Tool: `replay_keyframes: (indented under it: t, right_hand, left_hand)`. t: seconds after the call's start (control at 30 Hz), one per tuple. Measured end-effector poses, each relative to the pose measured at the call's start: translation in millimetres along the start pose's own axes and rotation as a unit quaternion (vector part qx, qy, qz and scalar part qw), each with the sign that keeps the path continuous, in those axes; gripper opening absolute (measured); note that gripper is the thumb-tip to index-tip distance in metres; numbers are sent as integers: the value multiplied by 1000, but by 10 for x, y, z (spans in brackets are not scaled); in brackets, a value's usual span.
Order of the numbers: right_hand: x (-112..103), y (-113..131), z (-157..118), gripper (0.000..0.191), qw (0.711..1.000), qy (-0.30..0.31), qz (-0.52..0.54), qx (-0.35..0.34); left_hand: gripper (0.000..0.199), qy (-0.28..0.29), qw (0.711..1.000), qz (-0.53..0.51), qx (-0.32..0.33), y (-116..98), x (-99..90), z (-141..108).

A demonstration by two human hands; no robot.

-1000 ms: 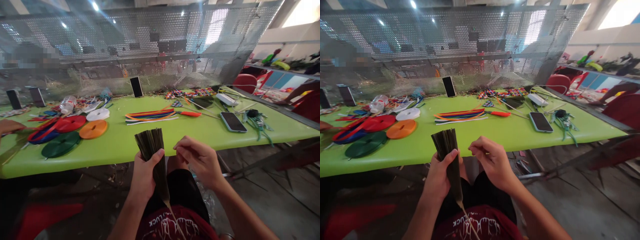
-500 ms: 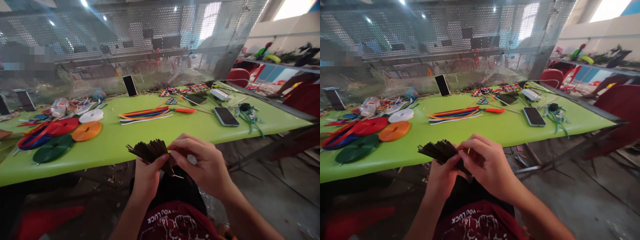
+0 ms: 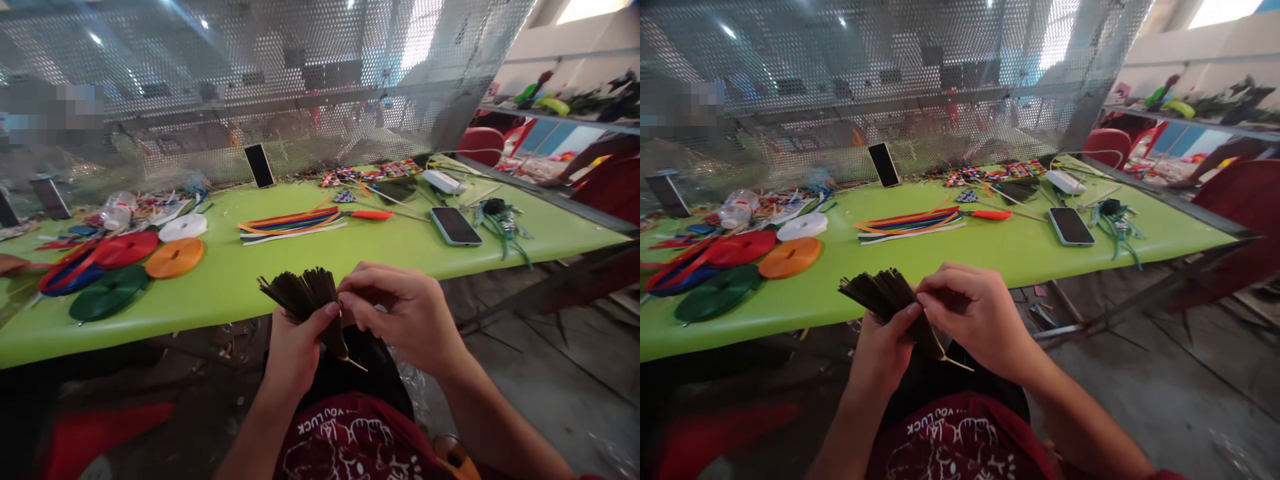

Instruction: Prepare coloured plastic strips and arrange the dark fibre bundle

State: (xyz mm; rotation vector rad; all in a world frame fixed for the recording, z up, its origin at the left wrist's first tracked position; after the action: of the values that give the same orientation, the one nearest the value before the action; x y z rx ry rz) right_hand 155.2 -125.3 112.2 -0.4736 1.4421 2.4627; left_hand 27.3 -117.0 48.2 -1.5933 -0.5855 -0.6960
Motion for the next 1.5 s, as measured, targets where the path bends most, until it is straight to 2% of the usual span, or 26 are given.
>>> replay_keyframes:
  t: [0.27,0.5,0.6,0.83,1.0,1.23,1.5]
  right_hand:
    - [14,-22,15,8,1000,-2,0,14]
    - [105,-105,-2,7,986,-2,134,103]
    - [136,-130,-19,5,980,6,161,121]
    - [113,-92,9,6,984,38,140,106]
    - [104,-81,28,4,988,26,116,96]
    - [133,-94,17,7,985,10,117,123]
    - [100,-91,31,7,986,74,107,100]
  left_hand:
    - [19,-14,1000,-26,5,-29,-30,8]
    - [18,-4,1000,-17,-1,-38,-11,7]
    - [16,-3,1000,-21,-5,-54,4,10]
    - [17,-8,1000,-25,-10,-73,-15,12]
    - [18,-7,1000,-6,-12,-69,-60,10]
    - [19,-16,1000,6,-11,-75,-80,20]
    - [18,-4,1000,-1,-31,-87,-54,-14]
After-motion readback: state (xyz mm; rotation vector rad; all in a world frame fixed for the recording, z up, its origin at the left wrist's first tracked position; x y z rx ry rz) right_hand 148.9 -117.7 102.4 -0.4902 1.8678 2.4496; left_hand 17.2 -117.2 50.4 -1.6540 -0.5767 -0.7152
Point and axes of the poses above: each hand's wrist, its own z-axis towards the middle knuckle, its own x-axis out of the palm, y = z × x, the point moved 5 cm from there along z, towards the middle knuckle, and after that the axes turned 12 degrees about -z, right-handed, at the moved point
